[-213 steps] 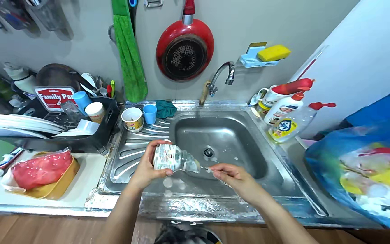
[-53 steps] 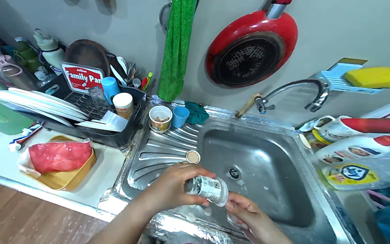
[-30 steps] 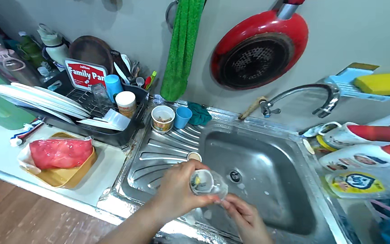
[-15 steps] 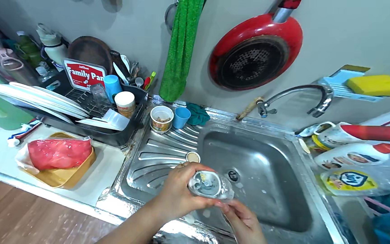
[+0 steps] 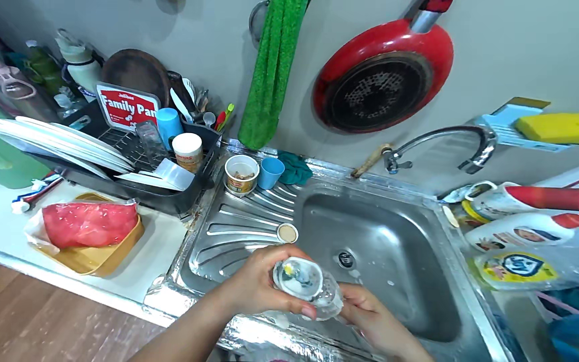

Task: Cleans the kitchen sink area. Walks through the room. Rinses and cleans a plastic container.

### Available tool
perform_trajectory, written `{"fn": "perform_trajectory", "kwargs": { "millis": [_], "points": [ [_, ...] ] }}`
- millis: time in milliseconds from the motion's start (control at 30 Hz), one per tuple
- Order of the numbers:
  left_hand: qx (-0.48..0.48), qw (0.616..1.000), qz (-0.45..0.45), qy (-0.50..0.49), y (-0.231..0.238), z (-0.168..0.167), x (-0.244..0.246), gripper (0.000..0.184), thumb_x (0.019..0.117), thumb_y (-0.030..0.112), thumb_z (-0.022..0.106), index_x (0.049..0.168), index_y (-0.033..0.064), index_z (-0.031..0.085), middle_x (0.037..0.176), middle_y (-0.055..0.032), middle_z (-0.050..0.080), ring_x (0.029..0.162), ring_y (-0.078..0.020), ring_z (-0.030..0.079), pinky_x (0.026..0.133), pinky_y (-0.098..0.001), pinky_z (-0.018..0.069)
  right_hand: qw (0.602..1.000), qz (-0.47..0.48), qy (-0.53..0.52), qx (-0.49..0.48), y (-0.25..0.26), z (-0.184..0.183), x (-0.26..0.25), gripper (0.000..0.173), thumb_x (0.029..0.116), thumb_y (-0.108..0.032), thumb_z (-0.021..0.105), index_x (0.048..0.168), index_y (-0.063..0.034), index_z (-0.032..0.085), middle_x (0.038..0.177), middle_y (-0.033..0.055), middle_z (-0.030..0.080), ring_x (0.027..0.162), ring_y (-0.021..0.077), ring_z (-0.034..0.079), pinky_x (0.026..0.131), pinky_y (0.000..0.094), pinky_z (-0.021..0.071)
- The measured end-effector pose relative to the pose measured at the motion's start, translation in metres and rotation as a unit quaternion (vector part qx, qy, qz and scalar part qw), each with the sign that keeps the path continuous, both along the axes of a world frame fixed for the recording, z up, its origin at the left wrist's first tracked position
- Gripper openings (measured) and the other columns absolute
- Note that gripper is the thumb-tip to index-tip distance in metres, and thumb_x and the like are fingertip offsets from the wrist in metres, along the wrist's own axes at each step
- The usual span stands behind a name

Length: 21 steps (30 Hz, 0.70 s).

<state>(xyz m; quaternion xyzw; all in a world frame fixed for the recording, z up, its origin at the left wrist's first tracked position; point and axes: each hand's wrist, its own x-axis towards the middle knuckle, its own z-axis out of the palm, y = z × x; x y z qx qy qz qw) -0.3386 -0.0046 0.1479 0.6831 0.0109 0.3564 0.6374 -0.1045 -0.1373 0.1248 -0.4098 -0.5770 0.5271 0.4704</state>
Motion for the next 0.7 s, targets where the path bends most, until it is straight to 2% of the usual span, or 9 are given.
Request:
{"fn": "perform_trajectory", "kwargs": {
  "millis": [100,200,267,333,400,433,500,633,700],
  "points": [
    [-0.090,0.996,0.010,-0.006,0.001,-0.013,-0.005,0.053,0.0814,0.026,0.087,0.123,0.0059,0.061,0.121,-0.0118,0.071,0.114,-0.0220,0.069,0.101,-0.0414,0.0558,0.998,0.015,0.058,-0.025,0.000,-0.005,0.004,0.017,0.1041,-0.037,0.059,0.109,-0.0301,0.074,0.073,-0.0195,0.060,0.060,-0.0120,0.048,0.054,0.0073,0.0391],
    [-0.115,0.993,0.034,0.021,0.005,-0.024,-0.012,0.050,0.0809,0.020,0.087,0.121,0.0082,0.060,0.123,-0.0115,0.070,0.114,-0.0230,0.068,0.101,-0.0426,0.0558,0.997,-0.028,0.048,-0.052,0.000,-0.003,0.002,0.016,0.1032,-0.036,0.061,0.108,-0.0293,0.074,0.072,-0.0183,0.058,0.058,-0.0102,0.046,0.052,0.0088,0.0375],
    [-0.059,0.991,0.079,0.086,0.013,-0.026,-0.020,0.048,0.0790,0.013,0.087,0.119,0.0093,0.061,0.122,-0.0083,0.071,0.113,-0.0209,0.069,0.099,-0.0414,0.0572,0.991,-0.080,0.039,-0.098,0.001,-0.001,-0.006,0.015,0.1017,-0.035,0.063,0.106,-0.0269,0.075,0.073,-0.0172,0.059,0.058,-0.0083,0.046,0.052,0.0107,0.0375],
    [0.107,0.965,0.138,0.198,0.024,-0.021,-0.025,0.048,0.0774,0.022,0.089,0.119,0.0153,0.067,0.117,0.0014,0.072,0.110,-0.0122,0.068,0.098,-0.0379,0.0583,0.984,-0.124,-0.013,-0.124,0.004,-0.001,-0.017,0.016,0.1020,-0.029,0.062,0.107,-0.0195,0.074,0.077,-0.0139,0.060,0.060,-0.0059,0.047,0.054,0.0131,0.0394],
    [0.270,0.904,0.157,0.292,0.029,-0.012,-0.026,0.046,0.0774,0.030,0.087,0.119,0.0218,0.071,0.111,0.0053,0.073,0.104,-0.0104,0.068,0.093,-0.0402,0.0581,0.977,-0.134,-0.126,-0.106,0.007,-0.002,-0.027,0.026,0.1043,-0.029,0.058,0.115,-0.0107,0.073,0.086,-0.0059,0.068,0.070,-0.0015,0.056,0.066,0.0188,0.0487],
    [0.308,0.882,0.151,0.323,0.030,-0.007,-0.026,0.046,0.0779,0.031,0.086,0.121,0.0247,0.071,0.110,0.0058,0.073,0.103,-0.0111,0.069,0.091,-0.0426,0.0583,0.973,-0.127,-0.167,-0.094,0.008,0.000,-0.029,0.030,0.1055,-0.030,0.056,0.119,-0.0088,0.073,0.093,-0.0018,0.071,0.078,0.0008,0.062,0.074,0.0221,0.0534],
    [0.322,0.872,0.136,0.342,0.033,-0.006,-0.028,0.048,0.0807,0.032,0.085,0.127,0.0302,0.070,0.113,0.0083,0.073,0.103,-0.0089,0.069,0.091,-0.0431,0.0591,0.972,-0.102,-0.196,-0.086,0.010,0.005,-0.024,0.032,0.1066,-0.031,0.054,0.122,-0.0097,0.073,0.101,0.0004,0.073,0.086,0.0024,0.066,0.082,0.0242,0.0555],
    [0.277,0.904,0.169,0.279,0.042,-0.028,-0.037,0.047,0.0795,0.029,0.087,0.124,0.0291,0.072,0.115,0.0127,0.072,0.111,-0.0055,0.065,0.101,-0.0378,0.0541,0.966,-0.088,-0.207,-0.129,0.013,0.008,0.004,0.029,0.1052,-0.032,0.056,0.119,-0.0134,0.074,0.086,-0.0040,0.067,0.070,0.0008,0.055,0.067,0.0217,0.0481],
    [0.248,0.910,0.201,0.264,0.050,-0.042,-0.043,0.048,0.0771,0.026,0.088,0.122,0.0263,0.073,0.116,0.0117,0.072,0.114,-0.0079,0.063,0.104,-0.0393,0.0510,0.952,-0.114,-0.253,-0.132,0.012,0.002,0.014,0.029,0.1051,-0.033,0.057,0.119,-0.0143,0.074,0.089,-0.0019,0.070,0.074,0.0041,0.060,0.073,0.0262,0.0518]
  ]
}}
